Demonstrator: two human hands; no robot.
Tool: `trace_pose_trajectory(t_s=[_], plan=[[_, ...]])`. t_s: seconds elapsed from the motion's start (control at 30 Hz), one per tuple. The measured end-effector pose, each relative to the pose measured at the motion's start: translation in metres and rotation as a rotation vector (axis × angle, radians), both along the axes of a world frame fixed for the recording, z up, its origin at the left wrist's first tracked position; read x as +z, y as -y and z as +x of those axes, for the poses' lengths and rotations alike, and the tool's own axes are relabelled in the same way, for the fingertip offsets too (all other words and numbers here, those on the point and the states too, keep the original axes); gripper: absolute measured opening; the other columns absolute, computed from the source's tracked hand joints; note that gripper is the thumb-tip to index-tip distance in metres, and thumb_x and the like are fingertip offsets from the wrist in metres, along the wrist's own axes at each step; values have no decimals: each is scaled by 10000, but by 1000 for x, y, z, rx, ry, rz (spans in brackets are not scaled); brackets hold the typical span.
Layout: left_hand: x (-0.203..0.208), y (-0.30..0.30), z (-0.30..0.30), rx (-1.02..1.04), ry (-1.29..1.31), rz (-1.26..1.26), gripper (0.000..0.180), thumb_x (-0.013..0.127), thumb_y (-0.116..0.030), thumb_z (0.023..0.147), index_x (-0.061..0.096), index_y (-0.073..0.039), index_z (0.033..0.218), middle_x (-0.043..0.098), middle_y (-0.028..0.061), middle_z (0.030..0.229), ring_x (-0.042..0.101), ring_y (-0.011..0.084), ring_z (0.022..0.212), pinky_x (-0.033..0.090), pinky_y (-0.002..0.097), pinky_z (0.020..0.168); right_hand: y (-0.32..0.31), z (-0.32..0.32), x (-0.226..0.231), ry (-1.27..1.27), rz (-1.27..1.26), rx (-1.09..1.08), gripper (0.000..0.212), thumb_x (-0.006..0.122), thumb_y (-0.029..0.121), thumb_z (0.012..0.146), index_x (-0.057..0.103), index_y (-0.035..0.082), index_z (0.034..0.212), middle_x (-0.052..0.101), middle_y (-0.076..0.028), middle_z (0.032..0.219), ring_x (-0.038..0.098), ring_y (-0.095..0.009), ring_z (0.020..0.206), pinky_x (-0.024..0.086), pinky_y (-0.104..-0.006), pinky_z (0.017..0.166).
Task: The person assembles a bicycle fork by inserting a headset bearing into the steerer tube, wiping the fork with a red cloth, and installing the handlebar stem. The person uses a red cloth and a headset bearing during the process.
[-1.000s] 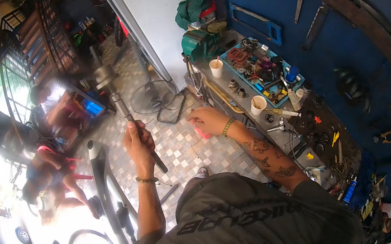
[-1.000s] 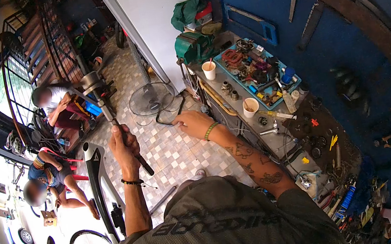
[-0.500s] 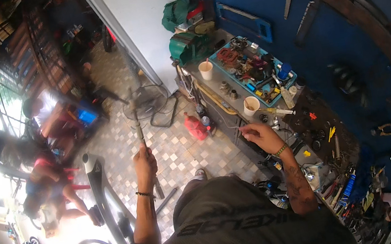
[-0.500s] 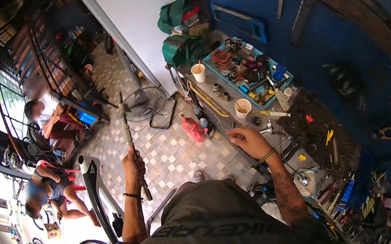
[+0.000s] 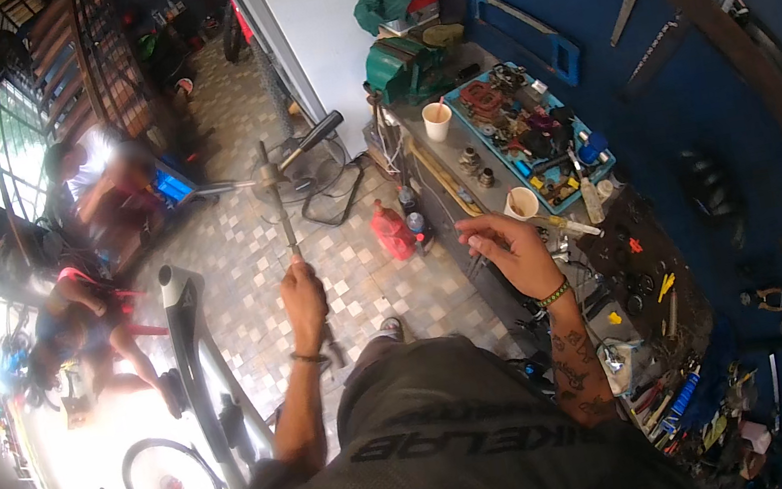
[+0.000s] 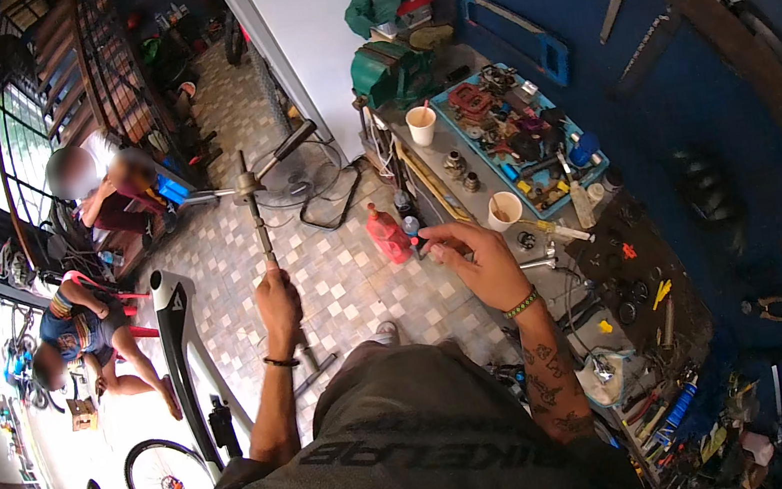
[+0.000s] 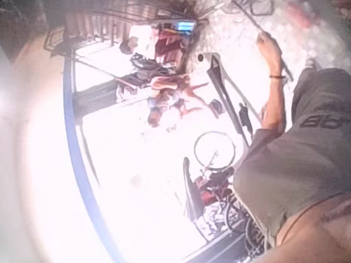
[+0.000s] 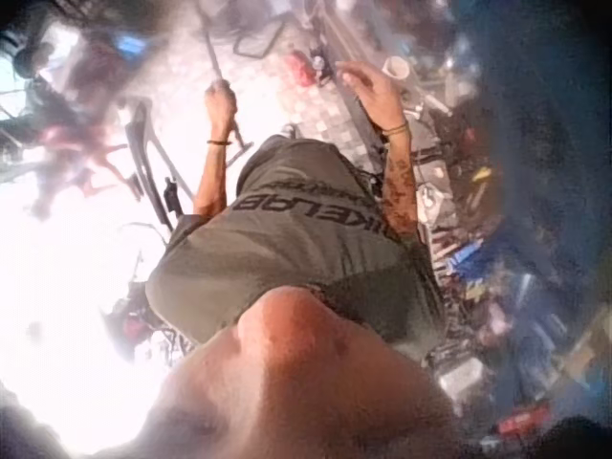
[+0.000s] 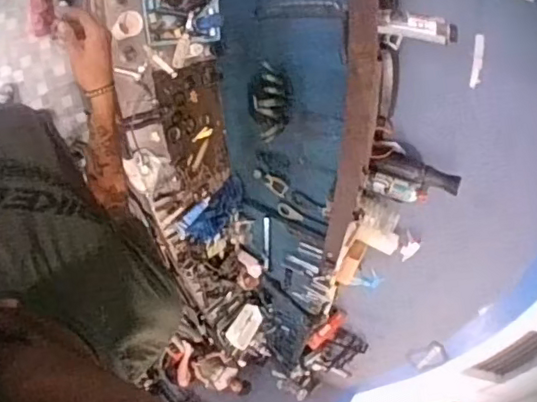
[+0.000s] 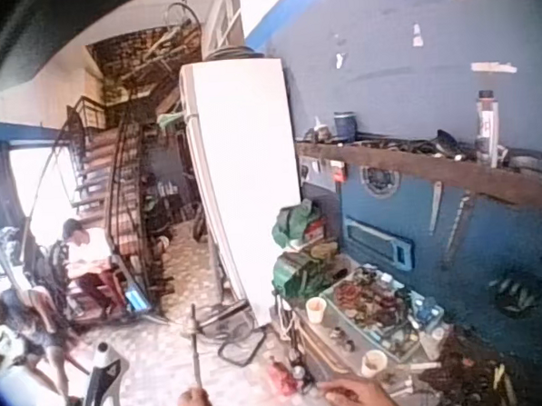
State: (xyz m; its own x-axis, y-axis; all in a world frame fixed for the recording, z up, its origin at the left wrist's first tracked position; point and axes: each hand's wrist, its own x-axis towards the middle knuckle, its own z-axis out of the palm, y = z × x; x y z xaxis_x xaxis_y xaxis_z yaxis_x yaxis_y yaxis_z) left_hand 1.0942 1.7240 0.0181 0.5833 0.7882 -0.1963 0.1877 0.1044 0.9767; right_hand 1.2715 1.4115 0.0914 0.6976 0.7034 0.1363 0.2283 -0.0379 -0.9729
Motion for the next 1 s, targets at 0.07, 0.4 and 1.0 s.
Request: trace_pose_trajectory(t_s=[0.07, 0.4, 1.0], plan=[[0, 10, 5, 54, 7, 156, 534, 467, -474, 1114, 512, -80, 757, 435, -35, 590, 412, 75, 500, 328, 286, 456, -17, -2, 9, -15, 25, 5, 264, 623, 137, 1062, 692, -20, 1262, 740, -74, 1058, 674, -111, 910, 549, -270, 824], [3, 29, -26, -166, -234, 305, 537, 524, -443, 1089, 614, 12, 820, 552, 85, 614, 511, 160, 582, 428, 369, 579, -94, 5, 25, 434, 212, -265, 377, 738, 168, 970, 658, 5, 1300, 629, -164, 1301, 683, -224, 1047, 568, -344, 861], [121, 15, -27, -149, 263, -93, 469, 517, -548, 1081, 559, -120, 893, 416, -68, 598, 350, 50, 430, 236, 239, 390, -236, 98, 161, 1731, 179, -300, 172, 634, 136, 902, 693, 114, 1063, 642, -52, 1070, 622, -253, 1109, 504, -433, 995]])
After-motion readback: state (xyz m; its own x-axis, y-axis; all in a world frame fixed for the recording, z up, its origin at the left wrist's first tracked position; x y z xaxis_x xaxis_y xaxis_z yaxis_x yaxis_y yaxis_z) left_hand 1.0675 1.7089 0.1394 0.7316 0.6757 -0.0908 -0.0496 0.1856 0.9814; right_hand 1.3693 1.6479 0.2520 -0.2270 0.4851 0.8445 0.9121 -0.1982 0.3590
